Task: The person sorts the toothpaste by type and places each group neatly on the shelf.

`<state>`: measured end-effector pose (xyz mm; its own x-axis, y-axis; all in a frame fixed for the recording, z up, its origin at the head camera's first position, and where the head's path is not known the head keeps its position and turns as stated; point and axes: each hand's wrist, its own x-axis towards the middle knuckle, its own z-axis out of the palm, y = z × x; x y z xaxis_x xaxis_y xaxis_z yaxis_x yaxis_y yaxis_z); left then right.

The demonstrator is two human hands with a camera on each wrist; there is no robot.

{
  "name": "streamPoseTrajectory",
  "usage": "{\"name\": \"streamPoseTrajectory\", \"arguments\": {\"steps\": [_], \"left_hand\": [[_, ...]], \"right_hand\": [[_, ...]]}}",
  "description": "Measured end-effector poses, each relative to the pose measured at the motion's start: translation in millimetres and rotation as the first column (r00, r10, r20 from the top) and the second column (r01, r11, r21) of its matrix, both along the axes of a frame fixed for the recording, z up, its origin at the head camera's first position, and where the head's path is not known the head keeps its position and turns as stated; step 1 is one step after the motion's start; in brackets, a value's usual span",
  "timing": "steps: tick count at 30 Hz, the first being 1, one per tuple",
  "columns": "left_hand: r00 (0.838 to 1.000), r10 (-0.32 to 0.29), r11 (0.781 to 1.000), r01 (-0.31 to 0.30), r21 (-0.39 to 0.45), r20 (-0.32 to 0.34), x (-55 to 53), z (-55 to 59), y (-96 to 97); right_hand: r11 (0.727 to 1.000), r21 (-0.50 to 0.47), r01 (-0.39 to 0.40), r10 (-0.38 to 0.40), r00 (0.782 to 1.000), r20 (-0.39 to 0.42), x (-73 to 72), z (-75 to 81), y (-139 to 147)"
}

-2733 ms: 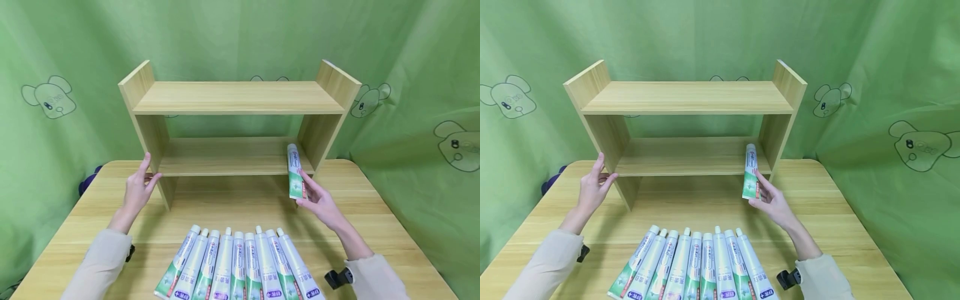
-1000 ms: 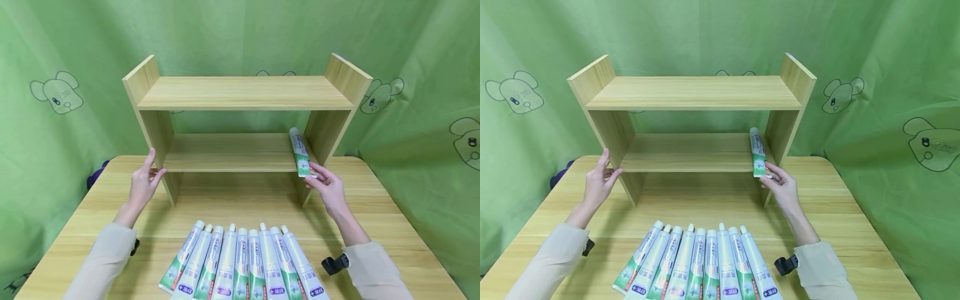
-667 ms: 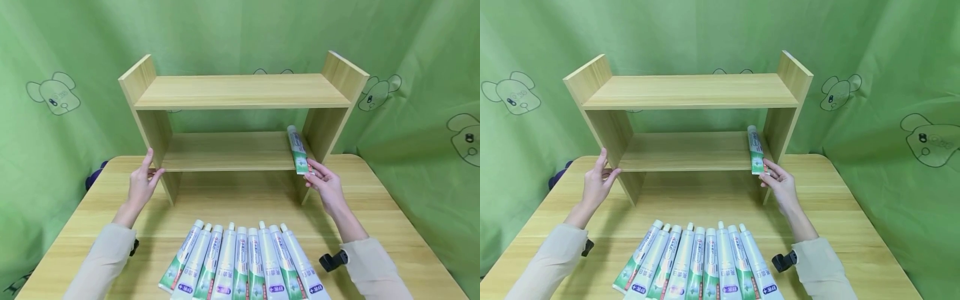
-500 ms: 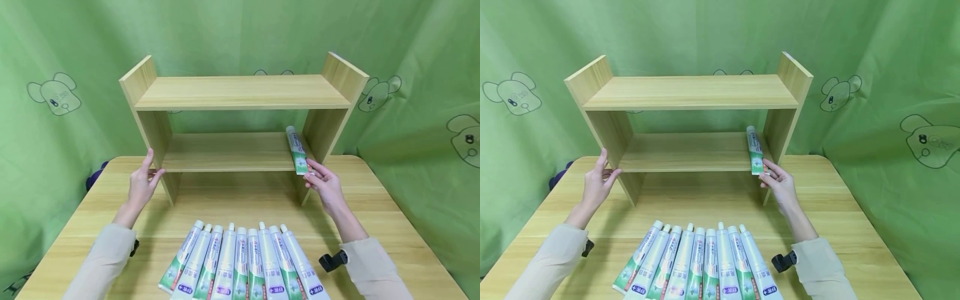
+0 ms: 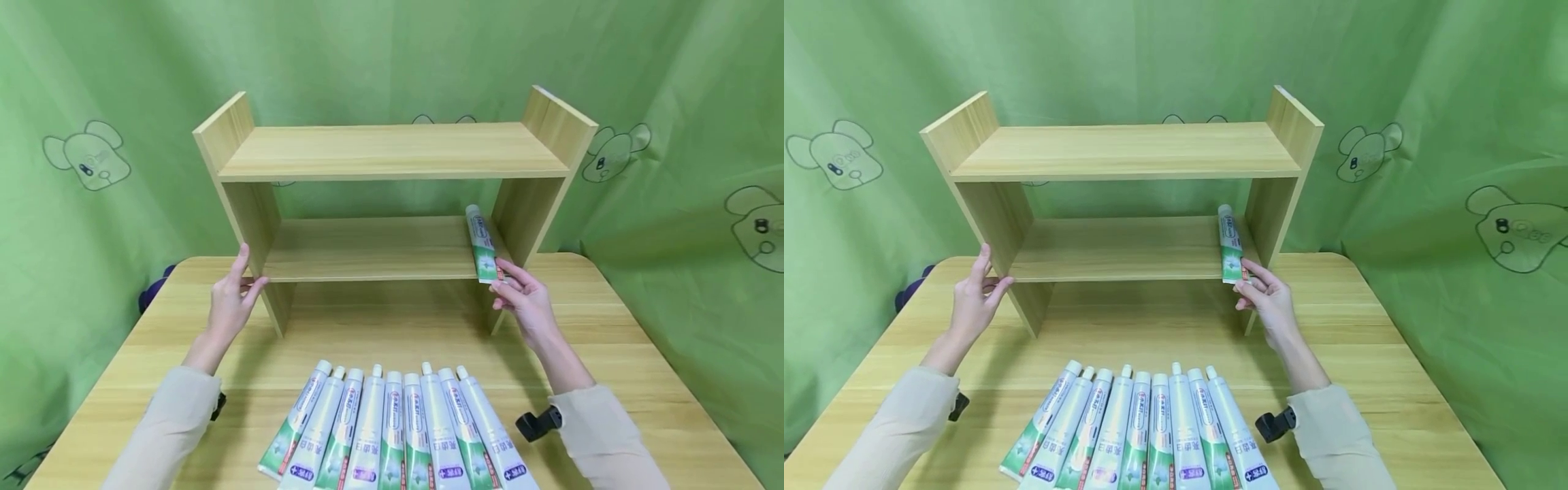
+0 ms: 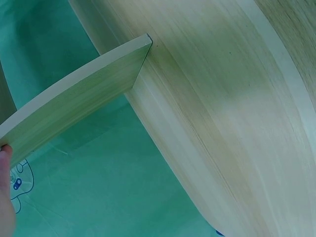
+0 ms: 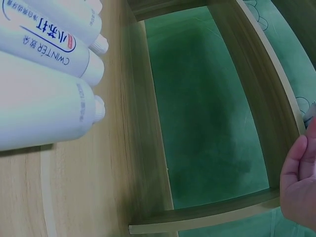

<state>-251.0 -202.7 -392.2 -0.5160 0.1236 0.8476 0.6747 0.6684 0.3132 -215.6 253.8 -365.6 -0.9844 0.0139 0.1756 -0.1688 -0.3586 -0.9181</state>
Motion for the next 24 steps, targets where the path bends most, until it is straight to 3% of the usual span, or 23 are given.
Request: {"name": "streamPoseTrajectory", "arguments": {"steps": [13, 18, 24], "left_hand": [[1.0, -0.006, 1.0, 0.006, 0.013, -0.01, 0.8, -0.2, 2.2], [1.0, -0.008, 1.0, 0.008, 0.015, -0.006, 1.1, 0.5, 2.0], [1.0, -0.007, 1.0, 0.007, 0.016, -0.004, 1.0, 1.1, 2.2]], "right_hand": [[1.0, 0.015, -0.025, 0.026, 0.998, -0.058, 4.8, -6.1, 6], [0.996, 0.04, -0.074, 0.079, 0.99, -0.115, 12.0, -10.2, 12], [0.977, 0.11, -0.184, 0.202, 0.961, -0.189, 22.0, -13.4, 20]]}}
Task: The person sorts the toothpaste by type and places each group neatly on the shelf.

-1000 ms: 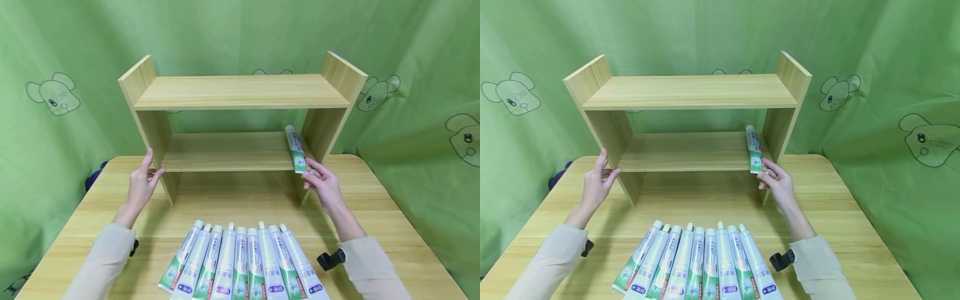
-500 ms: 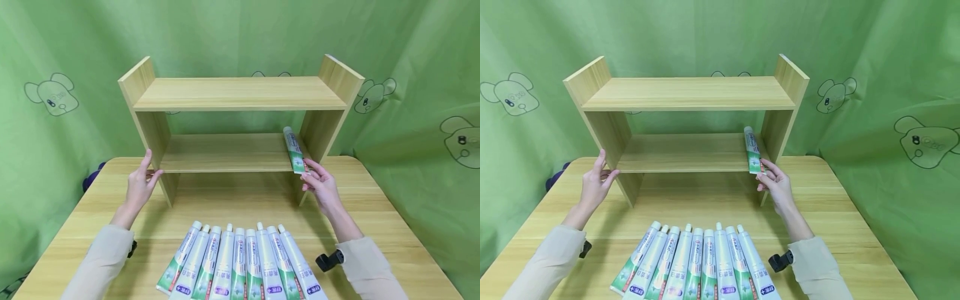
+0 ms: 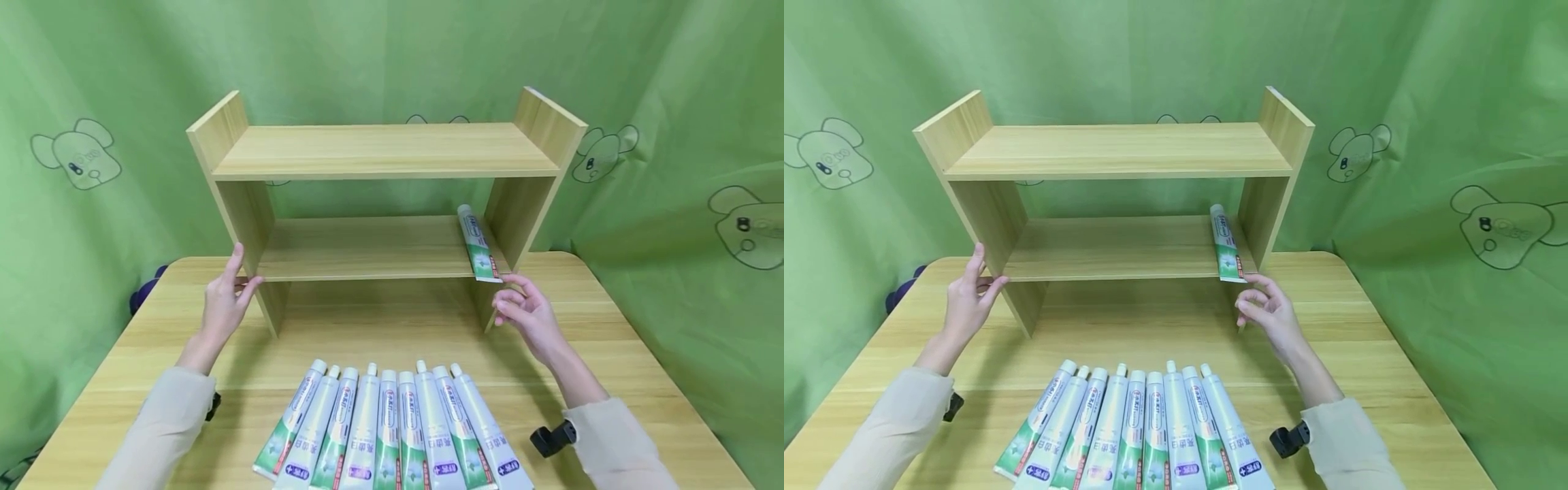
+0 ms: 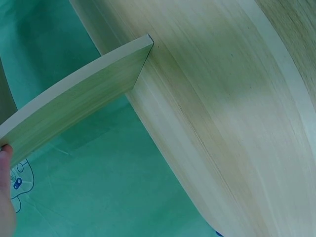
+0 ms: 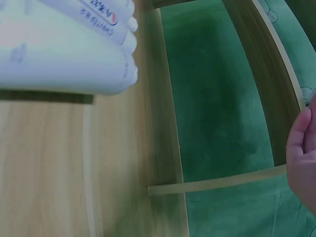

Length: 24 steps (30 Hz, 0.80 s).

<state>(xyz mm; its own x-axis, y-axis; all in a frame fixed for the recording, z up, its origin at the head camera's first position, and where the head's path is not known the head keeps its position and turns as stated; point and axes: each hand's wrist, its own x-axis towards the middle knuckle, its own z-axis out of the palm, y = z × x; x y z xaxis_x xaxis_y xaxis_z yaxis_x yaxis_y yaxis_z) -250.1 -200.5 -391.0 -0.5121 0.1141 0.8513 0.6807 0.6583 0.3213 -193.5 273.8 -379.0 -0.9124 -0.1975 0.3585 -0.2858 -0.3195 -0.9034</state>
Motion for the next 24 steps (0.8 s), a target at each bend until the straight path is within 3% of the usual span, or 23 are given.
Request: {"name": "streamPoseTrajectory", "arguments": {"steps": [5, 12, 24], "left_hand": [[1.0, -0.001, 1.0, 0.001, 0.005, 0.0, 0.6, 0.2, 0.8], [1.0, 0.002, 1.0, -0.002, 0.002, 0.005, 2.3, -0.1, -0.2], [1.0, 0.019, 1.0, -0.019, -0.002, 0.009, 0.5, -0.5, -0.6]], "right_hand": [[0.99, 0.129, -0.053, 0.052, 0.999, 0.01, 7.8, -2.9, 5], [0.953, 0.287, -0.094, 0.079, 0.995, 0.064, 15.8, -13.4, 6], [0.884, 0.418, -0.209, 0.169, 0.977, 0.131, 25.5, -35.1, 13]]}}
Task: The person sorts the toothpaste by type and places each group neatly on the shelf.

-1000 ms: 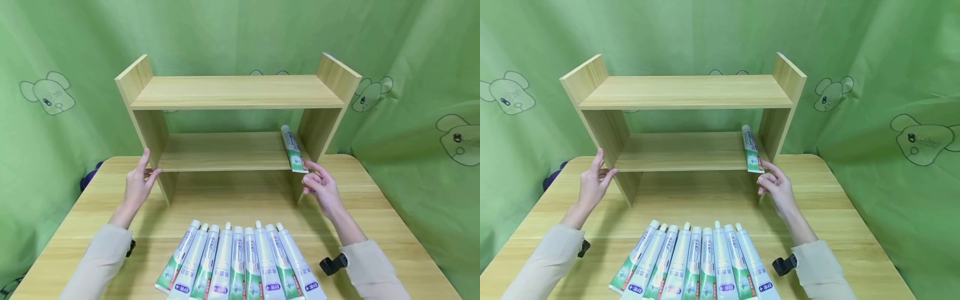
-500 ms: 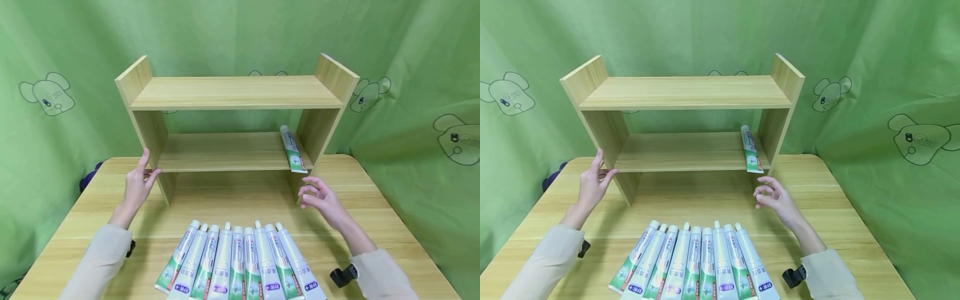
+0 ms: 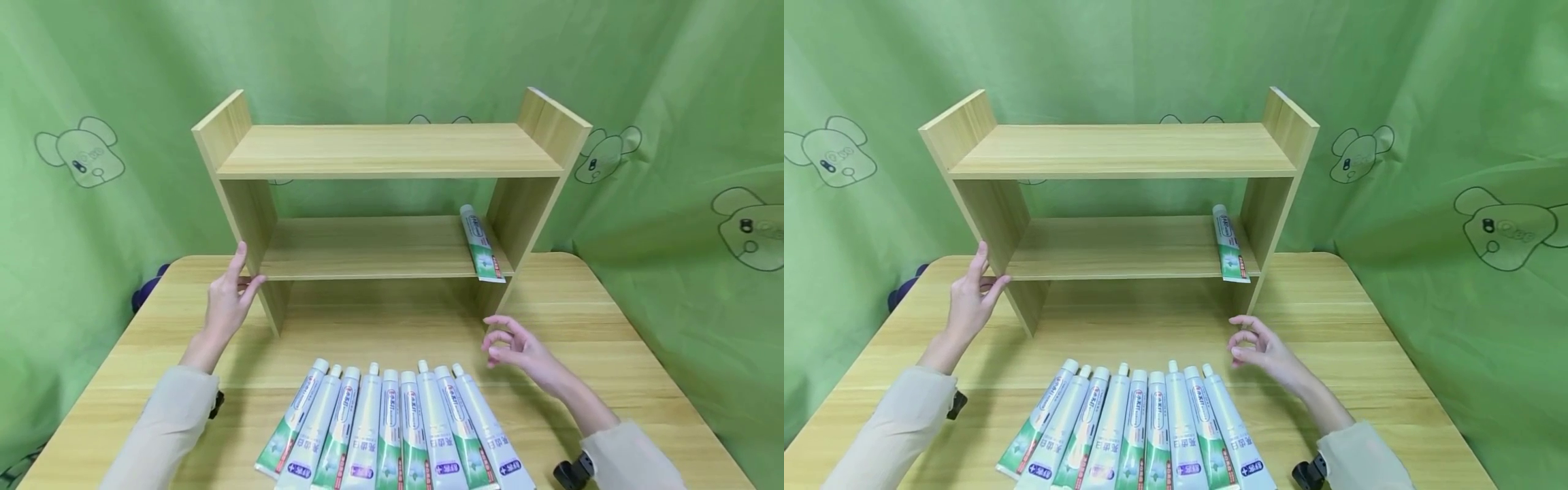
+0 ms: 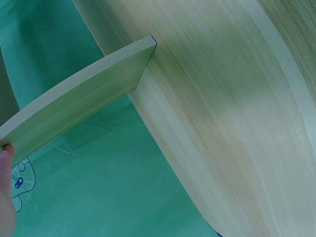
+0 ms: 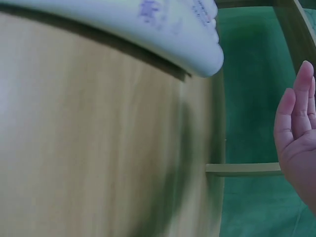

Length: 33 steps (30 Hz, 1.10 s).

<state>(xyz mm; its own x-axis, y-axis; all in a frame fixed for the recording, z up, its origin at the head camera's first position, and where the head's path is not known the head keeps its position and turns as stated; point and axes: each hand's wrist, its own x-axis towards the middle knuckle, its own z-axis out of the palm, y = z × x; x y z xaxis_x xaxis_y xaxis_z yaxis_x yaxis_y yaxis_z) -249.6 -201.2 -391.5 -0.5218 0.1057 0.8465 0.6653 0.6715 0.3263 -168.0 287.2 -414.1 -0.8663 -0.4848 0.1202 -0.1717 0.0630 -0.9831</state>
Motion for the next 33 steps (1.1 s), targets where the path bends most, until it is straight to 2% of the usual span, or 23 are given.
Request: {"name": "streamPoseTrajectory", "arguments": {"steps": [8, 16, 19, 23, 29, 33], "left_hand": [[1.0, -0.004, 1.0, 0.004, 0.0, 0.002, -0.4, 0.0, 1.3], [1.0, -0.011, 1.0, 0.011, 0.0, -0.007, 0.6, -1.6, 3.0], [1.0, -0.012, 1.0, 0.012, 0.004, -0.009, 0.7, -0.6, 2.9], [1.0, -0.006, 1.0, 0.006, 0.005, -0.013, 0.7, 0.6, 1.9], [1.0, -0.011, 1.0, 0.011, 0.004, -0.025, 0.9, 0.5, 2.0], [1.0, -0.01, 1.0, 0.01, -0.002, -0.014, 0.3, 0.8, 0.4]], "right_hand": [[0.993, 0.117, -0.007, 0.001, 0.999, 0.05, 9.1, -9.6, 8], [0.98, 0.191, -0.063, 0.033, 0.987, 0.154, 18.5, -18.1, 14], [0.978, 0.199, -0.068, 0.032, 0.984, 0.178, 20.7, -20.2, 15], [0.976, 0.191, -0.107, 0.067, 0.977, 0.203, 21.4, -23.3, 14], [0.971, 0.161, -0.175, 0.145, 0.972, 0.186, 22.3, -29.3, 13], [0.963, 0.182, -0.198, 0.161, 0.967, 0.198, 21.9, -30.9, 12]]}}
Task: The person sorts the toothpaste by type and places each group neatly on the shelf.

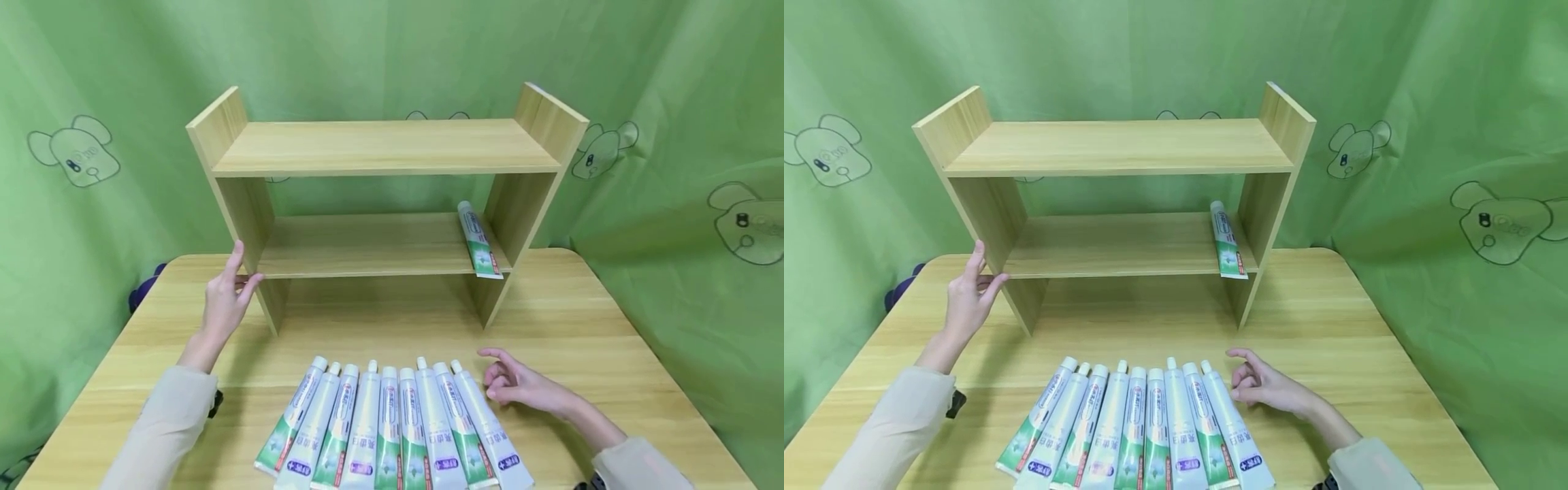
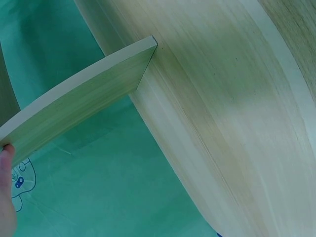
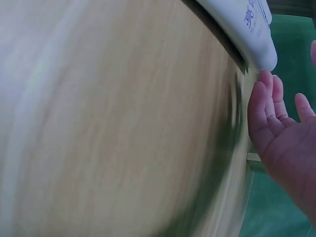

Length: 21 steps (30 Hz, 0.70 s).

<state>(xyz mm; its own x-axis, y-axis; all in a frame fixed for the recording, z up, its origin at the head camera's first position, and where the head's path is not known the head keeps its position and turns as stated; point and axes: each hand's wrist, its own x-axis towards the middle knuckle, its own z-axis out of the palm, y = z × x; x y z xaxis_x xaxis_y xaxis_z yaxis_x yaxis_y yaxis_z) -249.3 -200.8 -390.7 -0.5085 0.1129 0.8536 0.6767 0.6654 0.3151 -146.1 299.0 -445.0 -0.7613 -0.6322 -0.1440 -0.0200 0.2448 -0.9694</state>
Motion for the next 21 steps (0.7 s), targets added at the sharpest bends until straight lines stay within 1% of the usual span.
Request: {"name": "streamPoseTrajectory", "arguments": {"steps": [4, 9, 12, 15, 21], "left_hand": [[1.0, -0.002, 1.0, 0.002, -0.011, 0.014, -0.7, 1.7, -0.3], [1.0, 0.003, 1.0, -0.003, -0.017, 0.02, 1.7, -3.9, -0.9], [1.0, 0.007, 1.0, -0.006, -0.021, 0.021, 2.2, -6.3, -0.3], [1.0, 0.001, 1.0, -0.001, -0.013, 0.02, 2.3, -6.1, 0.8], [1.0, 0.001, 1.0, -0.001, 0.0, 0.011, 0.8, -1.5, 0.9]], "right_hand": [[0.999, 0.045, -0.029, 0.029, 1.0, 0.005, 0.5, -2.1, 0], [0.995, 0.071, -0.067, 0.066, 0.998, 0.023, 5.9, -7.9, -2], [0.995, 0.076, -0.068, 0.068, 0.998, 0.002, 8.7, -8.9, -3], [0.994, 0.089, -0.066, 0.068, 0.997, -0.023, 9.7, -7.5, -6], [0.986, 0.154, -0.058, 0.07, 0.995, -0.075, 8.8, -3.0, -14]]}}
